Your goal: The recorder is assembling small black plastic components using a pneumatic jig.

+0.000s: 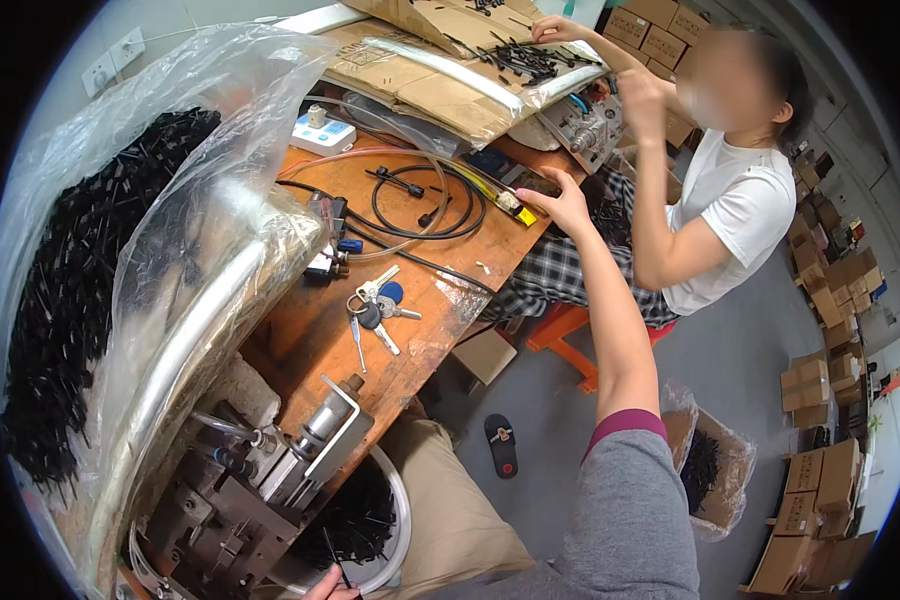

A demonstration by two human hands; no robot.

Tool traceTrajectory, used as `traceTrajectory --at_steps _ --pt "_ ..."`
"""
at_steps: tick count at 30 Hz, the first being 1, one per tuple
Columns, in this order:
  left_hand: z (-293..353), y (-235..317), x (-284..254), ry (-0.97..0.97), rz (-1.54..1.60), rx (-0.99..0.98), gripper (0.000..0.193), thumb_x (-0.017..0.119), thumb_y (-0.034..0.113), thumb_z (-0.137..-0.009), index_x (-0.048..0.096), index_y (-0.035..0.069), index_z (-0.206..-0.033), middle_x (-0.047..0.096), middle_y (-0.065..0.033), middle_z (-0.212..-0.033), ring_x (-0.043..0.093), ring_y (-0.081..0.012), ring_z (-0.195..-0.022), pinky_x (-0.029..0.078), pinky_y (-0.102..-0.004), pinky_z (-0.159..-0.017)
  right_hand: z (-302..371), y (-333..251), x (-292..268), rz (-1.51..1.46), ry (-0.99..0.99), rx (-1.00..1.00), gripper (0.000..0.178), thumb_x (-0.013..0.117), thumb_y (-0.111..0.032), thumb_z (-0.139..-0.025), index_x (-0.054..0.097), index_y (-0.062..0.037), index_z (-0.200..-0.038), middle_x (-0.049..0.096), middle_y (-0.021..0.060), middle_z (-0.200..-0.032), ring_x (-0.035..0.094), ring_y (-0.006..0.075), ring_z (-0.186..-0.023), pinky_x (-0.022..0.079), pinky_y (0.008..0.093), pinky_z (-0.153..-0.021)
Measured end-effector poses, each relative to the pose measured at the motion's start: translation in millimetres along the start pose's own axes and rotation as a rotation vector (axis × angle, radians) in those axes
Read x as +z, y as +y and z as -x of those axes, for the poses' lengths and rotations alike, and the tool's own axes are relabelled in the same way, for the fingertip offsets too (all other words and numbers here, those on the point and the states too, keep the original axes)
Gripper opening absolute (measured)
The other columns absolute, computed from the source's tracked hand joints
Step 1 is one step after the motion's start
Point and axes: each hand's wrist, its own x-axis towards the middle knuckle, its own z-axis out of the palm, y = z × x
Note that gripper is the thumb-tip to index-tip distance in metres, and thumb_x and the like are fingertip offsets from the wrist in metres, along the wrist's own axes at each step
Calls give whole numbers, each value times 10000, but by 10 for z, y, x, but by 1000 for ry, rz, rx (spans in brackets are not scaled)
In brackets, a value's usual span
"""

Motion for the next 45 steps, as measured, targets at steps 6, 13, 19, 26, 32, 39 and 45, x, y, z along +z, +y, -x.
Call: traceTrajectory --at_steps 6,13,19,26,32,39,45 --pt "-36 52 14 38 10 55 244 628 -64 -858 620 -68 -1101 548 -193 -1310 654 -172 -847 541 -237 -712 581 26 124 -41 560 -128 324 748 -231 -767 626 -58 -1012 595 93 -980 565 261 -934 447 375 -851" --pt "-85 79 -25 54 26 78 243 647 -36 -851 621 -66 -1091 538 -198 -1311 665 -204 -921 573 -254 -719 2311 -69 467 -188 341 90 287 655 -58 -768 578 -59 -1044 544 99 -1034 505 265 -955 416 373 -882" --pt "-5 58 -22 112 89 16 303 672 -32 -831 628 -5 -1130 508 -169 -1335 646 -219 -1007 588 -265 -711 3587 -713 507 -432 -150 236 190 635 16 -816 620 -40 -997 606 55 -979 610 137 -802 500 266 -689" --pt "-18 126 -64 149 -6 178 250 718 -55 -771 642 -44 -1009 531 -210 -1300 645 -261 -963 559 -289 -737 3834 -1893 328 -767 -586 67 150 643 -102 -895 654 -21 -1020 658 16 -886 593 64 -772 477 227 -679" --pt "-106 273 -50 247 28 267 263 787 -15 -686 660 -73 -910 642 -220 -1149 650 -301 -902 527 -359 -755 3803 -2613 95 -1303 -1116 163 336 494 -164 -974 520 27 -1250 631 98 -953 569 111 -726 469 250 -698" --pt "-31 356 -140 152 19 242 259 753 -60 -711 656 -70 -952 612 -217 -1197 635 -309 -944 524 -354 -763 3756 -2847 109 -1388 -1158 324 295 524 -183 -983 551 15 -1199 610 91 -869 566 92 -649 445 223 -628" --pt "-71 370 -53 152 26 271 254 762 -47 -707 657 -73 -936 615 -217 -1197 638 -308 -938 524 -356 -770 3777 -2780 88 -1383 -1199 371 224 537 -175 -982 613 6 -1090 606 45 -789 558 71 -586 438 209 -568"
